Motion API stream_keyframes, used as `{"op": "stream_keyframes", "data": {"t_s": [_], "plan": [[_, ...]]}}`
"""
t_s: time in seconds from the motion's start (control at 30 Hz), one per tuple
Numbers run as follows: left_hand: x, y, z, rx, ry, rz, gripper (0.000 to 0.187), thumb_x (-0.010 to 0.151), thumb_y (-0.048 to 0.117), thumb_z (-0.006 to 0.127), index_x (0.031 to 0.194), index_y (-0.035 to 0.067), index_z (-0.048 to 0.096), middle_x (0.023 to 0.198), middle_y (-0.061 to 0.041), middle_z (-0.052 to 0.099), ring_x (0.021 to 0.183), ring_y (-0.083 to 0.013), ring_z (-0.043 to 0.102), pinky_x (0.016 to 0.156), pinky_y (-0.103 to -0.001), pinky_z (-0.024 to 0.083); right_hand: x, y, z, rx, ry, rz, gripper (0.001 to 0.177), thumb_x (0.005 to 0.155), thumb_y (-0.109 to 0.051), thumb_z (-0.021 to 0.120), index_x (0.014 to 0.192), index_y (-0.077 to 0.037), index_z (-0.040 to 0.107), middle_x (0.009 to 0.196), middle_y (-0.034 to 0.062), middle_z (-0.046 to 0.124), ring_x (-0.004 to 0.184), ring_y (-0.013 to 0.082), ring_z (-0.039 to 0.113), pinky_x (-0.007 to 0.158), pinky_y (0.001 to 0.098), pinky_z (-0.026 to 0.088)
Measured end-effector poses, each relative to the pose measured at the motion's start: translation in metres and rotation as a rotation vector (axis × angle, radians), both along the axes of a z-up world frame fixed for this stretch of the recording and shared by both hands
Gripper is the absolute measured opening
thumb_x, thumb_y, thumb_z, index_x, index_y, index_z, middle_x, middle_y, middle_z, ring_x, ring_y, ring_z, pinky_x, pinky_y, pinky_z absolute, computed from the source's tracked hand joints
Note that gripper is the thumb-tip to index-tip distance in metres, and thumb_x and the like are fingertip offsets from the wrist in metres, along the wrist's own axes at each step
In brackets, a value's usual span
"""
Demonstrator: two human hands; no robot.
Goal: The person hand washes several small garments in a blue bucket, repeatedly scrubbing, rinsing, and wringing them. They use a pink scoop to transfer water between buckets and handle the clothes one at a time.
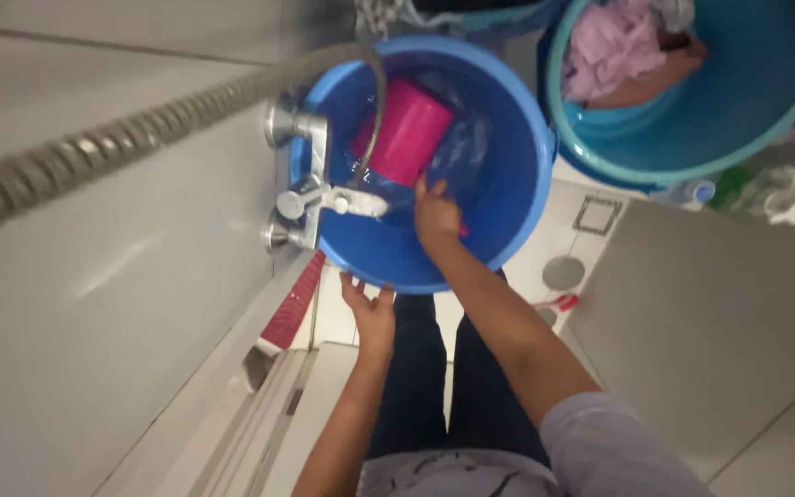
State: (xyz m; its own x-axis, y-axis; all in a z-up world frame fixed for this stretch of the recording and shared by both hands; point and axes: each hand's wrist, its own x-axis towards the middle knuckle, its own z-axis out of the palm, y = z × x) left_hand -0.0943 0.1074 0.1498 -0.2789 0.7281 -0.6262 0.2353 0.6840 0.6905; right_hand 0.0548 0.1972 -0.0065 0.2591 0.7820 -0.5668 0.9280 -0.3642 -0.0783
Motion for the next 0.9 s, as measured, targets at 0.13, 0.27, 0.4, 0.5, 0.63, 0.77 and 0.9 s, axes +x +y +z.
{"op": "stream_keyframes", "data": {"t_s": [0.13,0.27,0.4,0.5,0.63,0.77,0.9], "plan": [[-0.009,0.008,-0.006,-0.064,0.003,0.001,0.093,0.090,0.013,0.070,0.161,0.002,0.011,0.160,-0.019,0.020,0.142,-0.0322,0.040,0.113,-0.042,0.042,-0.002,0.005,0.006,-0.185,0.064,0.152,0.056,0.090,-0.018,0.059,0.144,-0.011,0.046,0.104,0.0231,0.069,0.089,0.0404,0.074,0.063,0.0532,0.061],[-0.019,0.009,-0.010,-0.007,-0.071,-0.045,0.088,0.090,0.015,0.071,0.160,0.003,0.019,0.159,-0.019,0.026,0.140,-0.0324,0.043,0.112,-0.041,0.042,0.034,-0.004,0.017,0.080,0.564,-0.167,0.035,0.093,-0.019,0.062,0.127,-0.012,0.065,0.094,0.0186,0.070,0.083,0.0361,0.070,0.066,0.0466,0.054],[-0.028,0.002,-0.015,0.004,-0.026,-0.128,0.089,0.089,0.014,0.072,0.160,0.005,0.019,0.159,-0.020,0.023,0.139,-0.0326,0.043,0.111,-0.043,0.042,0.050,-0.020,0.104,-0.027,1.111,-0.976,0.032,0.097,-0.018,0.057,0.128,-0.007,0.061,0.073,0.0101,0.060,0.055,0.0219,0.054,0.047,0.0367,0.042],[-0.027,0.004,-0.020,-0.026,-0.001,-0.170,0.088,0.089,0.012,0.071,0.160,0.006,0.021,0.159,-0.020,0.023,0.140,-0.0327,0.042,0.112,-0.043,0.041,0.065,-0.039,0.179,0.038,1.285,-1.196,0.031,0.101,-0.017,0.053,0.129,-0.006,0.057,0.061,0.0045,0.053,0.038,0.0123,0.044,0.036,0.0290,0.036],[-0.025,0.003,-0.016,0.002,-0.083,-0.159,0.086,0.090,0.009,0.069,0.161,0.007,0.021,0.160,-0.019,0.031,0.144,-0.0313,0.036,0.114,-0.042,0.034,0.091,-0.067,0.248,0.139,1.359,-1.215,0.036,0.100,-0.016,0.053,0.134,-0.005,0.056,0.063,0.0035,0.054,0.041,0.0103,0.046,0.038,0.0268,0.036],[-0.029,-0.007,-0.018,0.108,-0.002,-0.231,0.074,0.096,0.008,0.065,0.160,0.005,0.028,0.152,-0.020,0.033,0.139,-0.0302,0.040,0.112,-0.042,0.039,0.110,-0.117,0.294,0.144,1.465,-1.263,0.040,0.099,-0.015,0.052,0.138,-0.008,0.055,0.065,-0.0007,0.055,0.045,0.0072,0.048,0.040,0.0238,0.039],[-0.027,-0.031,-0.026,0.155,-0.301,-0.410,0.047,0.113,0.018,0.052,0.154,-0.003,0.046,0.144,-0.022,0.054,0.132,-0.0311,0.055,0.114,-0.042,0.047,0.117,-0.193,0.329,0.212,1.554,-1.212,0.026,0.103,-0.009,0.055,0.124,0.006,0.056,0.069,0.0005,0.055,0.049,0.0084,0.051,0.043,0.0244,0.041]]}}
